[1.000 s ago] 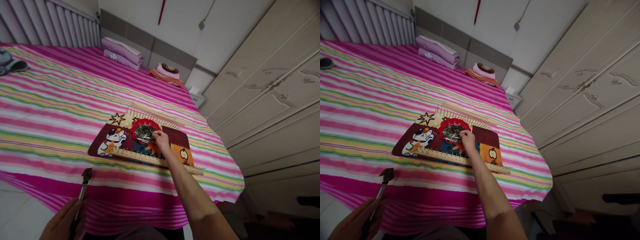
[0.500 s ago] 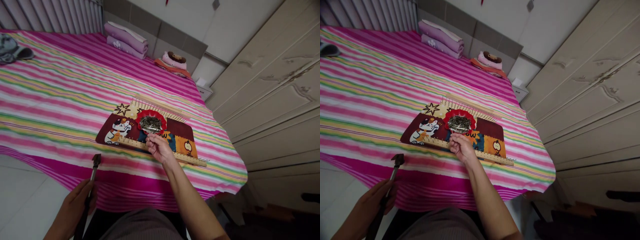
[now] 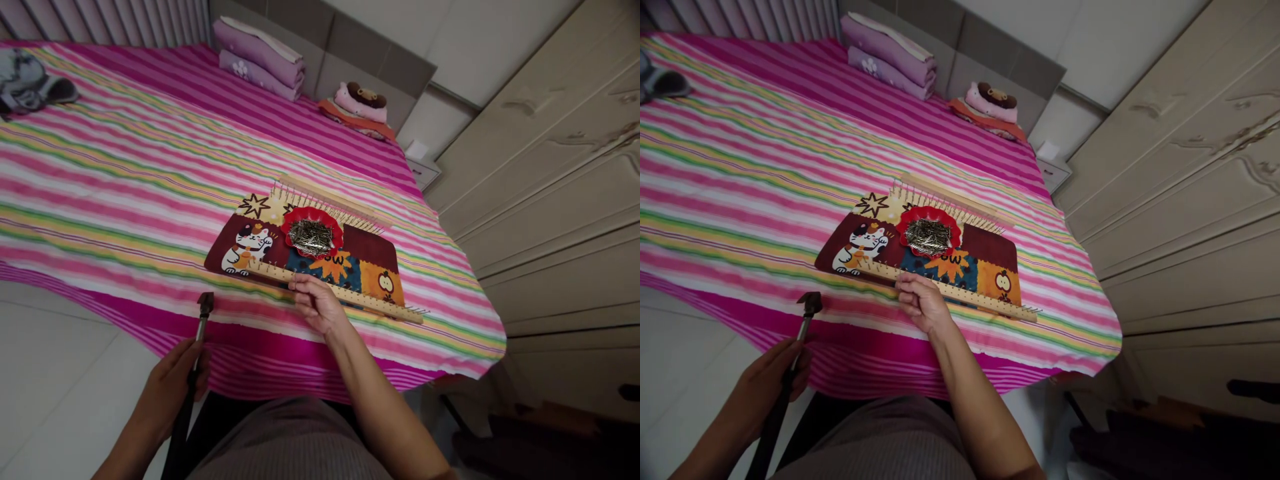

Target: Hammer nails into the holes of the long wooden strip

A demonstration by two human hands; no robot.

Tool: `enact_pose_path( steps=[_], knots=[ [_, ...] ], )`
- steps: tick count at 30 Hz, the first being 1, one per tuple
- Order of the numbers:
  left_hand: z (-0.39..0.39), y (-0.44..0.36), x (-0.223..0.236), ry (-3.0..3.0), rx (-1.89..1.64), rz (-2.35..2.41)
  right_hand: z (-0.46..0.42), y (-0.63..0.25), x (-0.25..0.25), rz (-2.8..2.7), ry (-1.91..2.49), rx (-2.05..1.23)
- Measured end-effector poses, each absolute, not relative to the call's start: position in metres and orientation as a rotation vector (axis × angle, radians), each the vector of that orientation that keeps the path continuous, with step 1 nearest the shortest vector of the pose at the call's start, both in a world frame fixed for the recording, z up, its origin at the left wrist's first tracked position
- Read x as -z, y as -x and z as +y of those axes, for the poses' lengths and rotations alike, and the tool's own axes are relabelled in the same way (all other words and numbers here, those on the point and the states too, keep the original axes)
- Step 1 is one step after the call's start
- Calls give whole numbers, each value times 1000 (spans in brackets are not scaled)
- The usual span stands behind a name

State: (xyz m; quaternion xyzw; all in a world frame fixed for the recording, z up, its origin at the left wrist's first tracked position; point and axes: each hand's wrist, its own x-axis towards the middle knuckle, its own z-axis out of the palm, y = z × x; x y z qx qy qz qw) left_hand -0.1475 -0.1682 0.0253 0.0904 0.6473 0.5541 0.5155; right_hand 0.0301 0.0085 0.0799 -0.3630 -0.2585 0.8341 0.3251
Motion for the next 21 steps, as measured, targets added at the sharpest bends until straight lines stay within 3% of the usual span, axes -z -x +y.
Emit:
enact_pose_path(
  steps=[6,15,21],
  knots=[
    [-170,150,-24,-234,-1318,1560,4,-22,-68,-889,1088,-1940],
    [-172,149,-25,-244,-1306,1563,7,-5,-46,-1560,1152,-1201],
    [-171,150,-22,-223,-1315,1568,10,5,-28,-1655,1190,-997]
  ],
)
